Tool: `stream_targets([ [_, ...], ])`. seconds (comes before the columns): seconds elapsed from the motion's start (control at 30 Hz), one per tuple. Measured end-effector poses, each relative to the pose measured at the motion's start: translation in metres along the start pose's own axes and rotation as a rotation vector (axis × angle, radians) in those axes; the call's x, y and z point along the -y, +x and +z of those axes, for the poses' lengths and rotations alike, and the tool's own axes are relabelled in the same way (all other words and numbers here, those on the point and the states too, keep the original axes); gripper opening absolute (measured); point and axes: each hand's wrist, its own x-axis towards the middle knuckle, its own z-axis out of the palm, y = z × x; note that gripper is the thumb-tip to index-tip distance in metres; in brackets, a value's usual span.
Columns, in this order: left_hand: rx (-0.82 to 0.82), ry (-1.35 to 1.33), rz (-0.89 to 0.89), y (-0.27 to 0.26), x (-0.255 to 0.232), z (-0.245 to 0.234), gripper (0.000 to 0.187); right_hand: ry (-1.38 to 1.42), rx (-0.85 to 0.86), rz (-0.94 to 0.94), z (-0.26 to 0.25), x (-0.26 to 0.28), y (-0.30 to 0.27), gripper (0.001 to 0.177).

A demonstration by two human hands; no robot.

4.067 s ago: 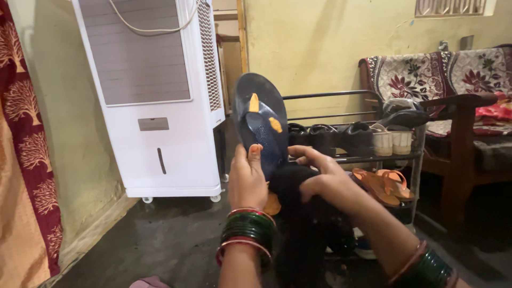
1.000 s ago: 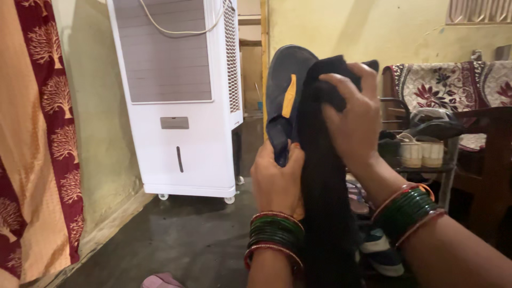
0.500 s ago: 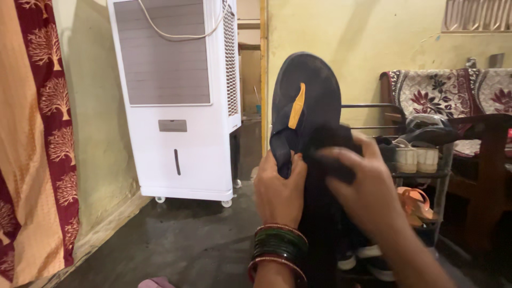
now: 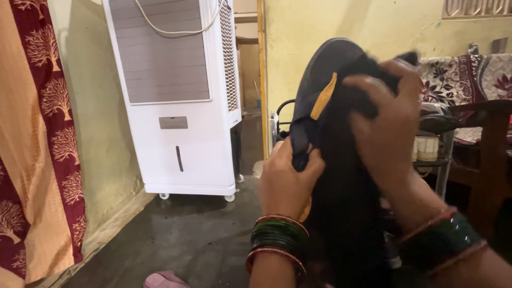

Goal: The person cleans footwear by wiping flip-flops and sandals with a cloth by hand.

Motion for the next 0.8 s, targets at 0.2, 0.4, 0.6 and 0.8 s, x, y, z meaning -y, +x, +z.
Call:
stream_targets([
  [0.2, 0.034, -0.046, 0.004, -0.007, -0.004, 0.009, 0.026, 0.003, -0.014, 0.059, 0.000, -0.024, 0.025, 0.042],
  [0.4, 0.002, 0.003, 0.004, -0.010, 0.002, 0.016, 0.025, -0.050, 0.185, 0.140, -0.012, -0.011, -0.021, 0.053],
  [0.6, 0.028, -0.054, -0.146, -0.012, 0.002, 0.019, 0.026, 0.008, 0.372, 0.340, -0.033, 0.017, -0.060, 0.057],
  [0.8, 0.037, -0.046, -0.115, -0.008, 0.004, 0.012, 0.026, 0.036, 0.306, 0.386, -0.026, 0.019, -0.064, 0.055],
])
